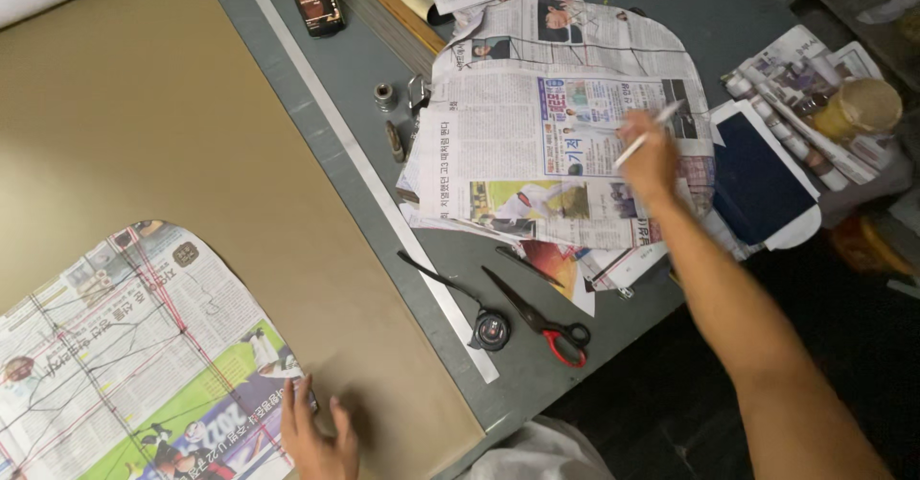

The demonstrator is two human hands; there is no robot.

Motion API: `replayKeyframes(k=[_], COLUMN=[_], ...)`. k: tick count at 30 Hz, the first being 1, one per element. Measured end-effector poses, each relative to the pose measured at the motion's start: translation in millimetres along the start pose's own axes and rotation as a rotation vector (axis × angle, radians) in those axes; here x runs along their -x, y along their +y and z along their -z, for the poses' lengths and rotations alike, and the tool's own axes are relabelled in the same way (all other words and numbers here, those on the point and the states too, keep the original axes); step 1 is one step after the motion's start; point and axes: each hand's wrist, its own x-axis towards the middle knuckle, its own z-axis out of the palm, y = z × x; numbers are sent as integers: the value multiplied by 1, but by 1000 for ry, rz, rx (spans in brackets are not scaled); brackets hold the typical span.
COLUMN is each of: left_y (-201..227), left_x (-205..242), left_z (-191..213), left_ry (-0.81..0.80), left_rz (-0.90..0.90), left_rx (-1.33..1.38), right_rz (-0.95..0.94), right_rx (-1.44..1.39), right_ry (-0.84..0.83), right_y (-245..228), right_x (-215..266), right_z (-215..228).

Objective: The person unfolds a newspaper on a worktable, then uses a flexible measuring tape and a white pencil to measure and mark lines on the newspaper and the table surface. The person repeatedly repositions the tape and marks multiple points and lines across the work area.

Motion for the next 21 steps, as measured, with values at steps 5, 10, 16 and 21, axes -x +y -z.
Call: replayKeyframes(k=[5,10,16,21], left_y=[-16,8,65,106], left_x=[18,21,-10,-34], left_z=[10,17,17,20], left_ry=[105,54,-43,-125], left_rz=[89,151,210,225], left_rx=[-64,-93,-33,119], right_rz=[-41,-453,-369,18], right_rx=[390,10,-206,-303], right_ry=[152,-17,-99,-77], right_y=[87,99,79,48], right_x=[-97,-120,-115,-99], right_z=[20,16,44,95])
